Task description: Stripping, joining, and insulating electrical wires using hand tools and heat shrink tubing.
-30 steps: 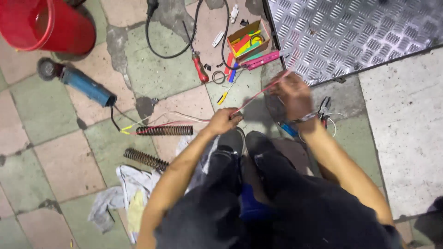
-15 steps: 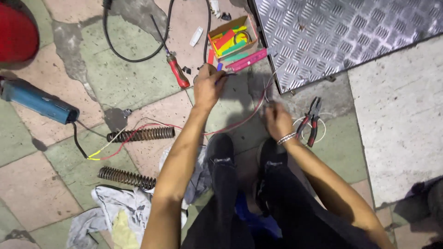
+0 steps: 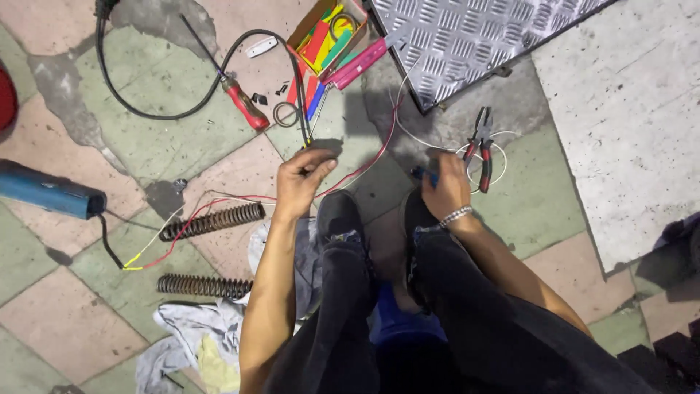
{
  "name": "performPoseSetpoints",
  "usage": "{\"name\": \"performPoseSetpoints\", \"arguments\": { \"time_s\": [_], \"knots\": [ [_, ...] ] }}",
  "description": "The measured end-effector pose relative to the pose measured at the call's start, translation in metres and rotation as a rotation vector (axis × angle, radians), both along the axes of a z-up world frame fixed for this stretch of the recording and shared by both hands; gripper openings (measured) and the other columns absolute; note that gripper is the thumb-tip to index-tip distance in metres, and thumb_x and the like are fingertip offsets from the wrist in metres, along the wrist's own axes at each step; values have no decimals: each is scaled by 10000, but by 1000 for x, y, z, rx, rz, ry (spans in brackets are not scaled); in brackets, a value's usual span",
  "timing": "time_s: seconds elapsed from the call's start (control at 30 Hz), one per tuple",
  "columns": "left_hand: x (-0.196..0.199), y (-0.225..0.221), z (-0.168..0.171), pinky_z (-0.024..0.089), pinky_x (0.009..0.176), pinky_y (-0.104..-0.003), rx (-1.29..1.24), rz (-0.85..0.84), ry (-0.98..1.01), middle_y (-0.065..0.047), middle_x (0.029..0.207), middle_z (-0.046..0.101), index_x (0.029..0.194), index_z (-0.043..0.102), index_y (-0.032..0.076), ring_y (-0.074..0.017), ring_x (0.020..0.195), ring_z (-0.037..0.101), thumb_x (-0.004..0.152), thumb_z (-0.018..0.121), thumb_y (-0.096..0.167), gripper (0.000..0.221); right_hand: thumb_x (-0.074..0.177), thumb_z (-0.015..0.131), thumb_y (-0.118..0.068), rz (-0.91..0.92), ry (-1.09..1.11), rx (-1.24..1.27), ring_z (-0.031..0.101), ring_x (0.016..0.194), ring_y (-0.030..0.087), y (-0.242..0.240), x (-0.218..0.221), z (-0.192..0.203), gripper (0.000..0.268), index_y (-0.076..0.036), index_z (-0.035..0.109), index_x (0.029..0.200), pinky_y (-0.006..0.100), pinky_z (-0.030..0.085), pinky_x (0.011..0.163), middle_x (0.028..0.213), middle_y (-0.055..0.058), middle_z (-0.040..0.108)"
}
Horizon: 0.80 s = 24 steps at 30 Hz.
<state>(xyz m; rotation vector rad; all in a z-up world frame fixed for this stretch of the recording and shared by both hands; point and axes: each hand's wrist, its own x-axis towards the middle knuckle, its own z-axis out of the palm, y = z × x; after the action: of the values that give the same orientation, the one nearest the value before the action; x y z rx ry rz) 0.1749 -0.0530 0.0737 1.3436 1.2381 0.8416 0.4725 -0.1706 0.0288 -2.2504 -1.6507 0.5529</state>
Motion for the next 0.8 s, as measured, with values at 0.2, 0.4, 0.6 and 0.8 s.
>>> {"name": "performPoseSetpoints", "arguments": {
  "time_s": [0.2,0.4,0.6,0.8],
  "knots": [
    [18,12,-2,525,702,-228,-171,-103,-262,-33,767,741,1013,769,92,-49,720,634,841,849,38,198,789,830,-147,-214,-123,27,466,1236,509,1,40,17,739,18,442,1396,579,391,1061,1300,304,474],
    [20,8,-44,509,616,-201,-279,-79,-350,-10,764,693,978,720,47,-57,680,624,824,863,48,210,767,899,-250,-291,-135,-288,573,1147,492,3,64,12,836,-77,388,1405,598,481,961,1231,251,529],
    [22,6,-46,430,476,-162,-408,-16,-474,-41,785,725,972,687,79,-64,580,611,881,826,86,166,665,877,-248,-330,-83,-360,604,1145,500,4,91,-9,848,-42,380,1320,563,488,985,1217,276,578],
    [22,11,-27,398,446,-153,-417,-1,-589,-84,765,709,938,703,48,-90,561,598,936,766,71,68,834,716,-183,-378,97,-147,715,948,430,-18,154,-48,385,7,721,1169,493,560,755,942,232,728]
  ]
}}
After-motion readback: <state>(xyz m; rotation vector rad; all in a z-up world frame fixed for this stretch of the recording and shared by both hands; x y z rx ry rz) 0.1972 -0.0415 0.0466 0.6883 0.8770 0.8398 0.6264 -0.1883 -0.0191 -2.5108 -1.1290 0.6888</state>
